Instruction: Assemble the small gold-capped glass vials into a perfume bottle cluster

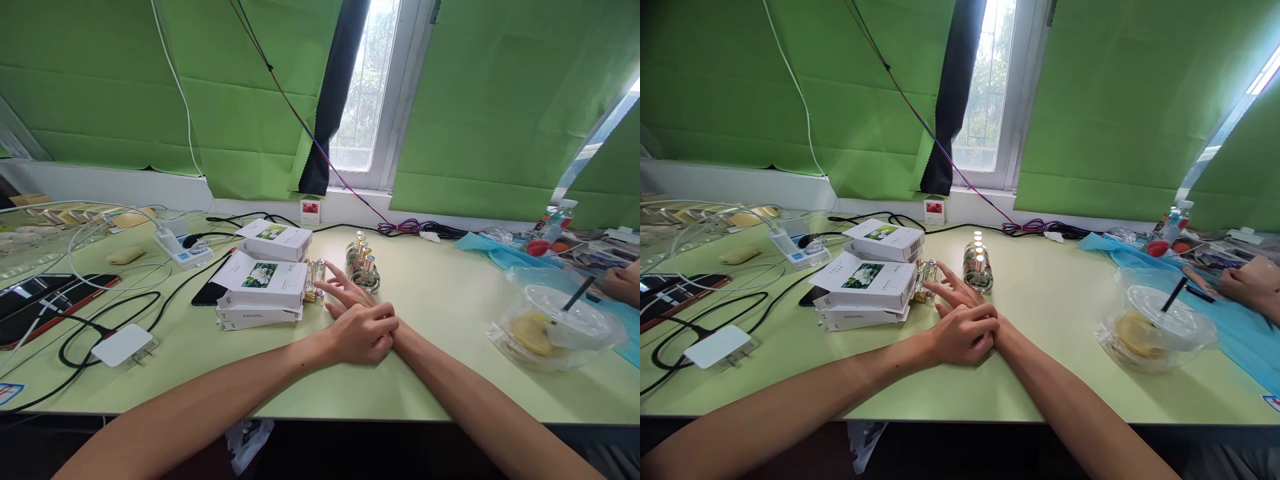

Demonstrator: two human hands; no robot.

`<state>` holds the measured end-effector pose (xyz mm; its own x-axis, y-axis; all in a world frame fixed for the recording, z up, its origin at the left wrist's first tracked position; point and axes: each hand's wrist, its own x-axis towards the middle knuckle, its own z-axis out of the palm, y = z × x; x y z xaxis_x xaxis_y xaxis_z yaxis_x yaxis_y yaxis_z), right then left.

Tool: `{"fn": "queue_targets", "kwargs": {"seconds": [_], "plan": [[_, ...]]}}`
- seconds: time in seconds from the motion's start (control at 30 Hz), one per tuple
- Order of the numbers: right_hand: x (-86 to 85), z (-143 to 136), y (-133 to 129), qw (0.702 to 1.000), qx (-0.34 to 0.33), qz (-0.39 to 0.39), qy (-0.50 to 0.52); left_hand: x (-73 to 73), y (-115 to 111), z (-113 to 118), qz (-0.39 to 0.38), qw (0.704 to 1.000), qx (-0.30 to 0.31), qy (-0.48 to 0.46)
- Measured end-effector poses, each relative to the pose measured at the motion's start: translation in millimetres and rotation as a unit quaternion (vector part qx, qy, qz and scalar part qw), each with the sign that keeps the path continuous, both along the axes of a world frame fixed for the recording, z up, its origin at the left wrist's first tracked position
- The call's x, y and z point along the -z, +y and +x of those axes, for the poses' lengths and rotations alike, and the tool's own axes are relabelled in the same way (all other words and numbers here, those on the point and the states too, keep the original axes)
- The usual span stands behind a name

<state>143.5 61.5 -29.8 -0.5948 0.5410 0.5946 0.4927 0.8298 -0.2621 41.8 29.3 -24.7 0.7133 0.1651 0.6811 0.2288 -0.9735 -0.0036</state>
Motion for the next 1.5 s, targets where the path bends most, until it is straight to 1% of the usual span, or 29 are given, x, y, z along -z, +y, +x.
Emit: {"fn": "queue_targets", "kwargs": {"seconds": [0.23, 0.47, 0.63, 0.83, 1.0, 1.13, 1.3, 1.5], "plan": [[3.2, 1, 6, 1.000, 0.008, 0.028, -0.012, -1.1, 0, 0, -0.006, 1.000, 0.008, -0.008], [6.1, 1, 6, 0.998, 0.038, -0.018, -0.037, -2.6, 0, 0, -0.006, 1.000, 0.005, -0.005], [4.2, -3, 7, 0.999, 0.038, -0.019, -0.021, -3.3, 0, -1, -0.004, 1.000, 0.000, 0.007], [0.8, -5, 4, 0.999, 0.038, -0.022, -0.004, -2.3, 0, 0, -0.002, 1.000, 0.008, -0.014], [6.1, -5, 7, 0.999, 0.037, -0.024, -0.007, -2.3, 0, 0, -0.007, 1.000, 0.010, -0.014], [8.8, -6, 9, 0.999, 0.042, -0.016, 0.009, -2.9, 0, 0, -0.005, 1.000, 0.009, -0.013], [2.7, -7, 8, 0.999, 0.051, -0.002, 0.019, -5.0, -2, -1, 0.002, 1.000, -0.003, -0.002], [-9.6, -9, 2, 0.995, 0.094, 0.004, -0.026, -7.2, -5, -1, 0.014, 1.000, -0.006, -0.007]]}}
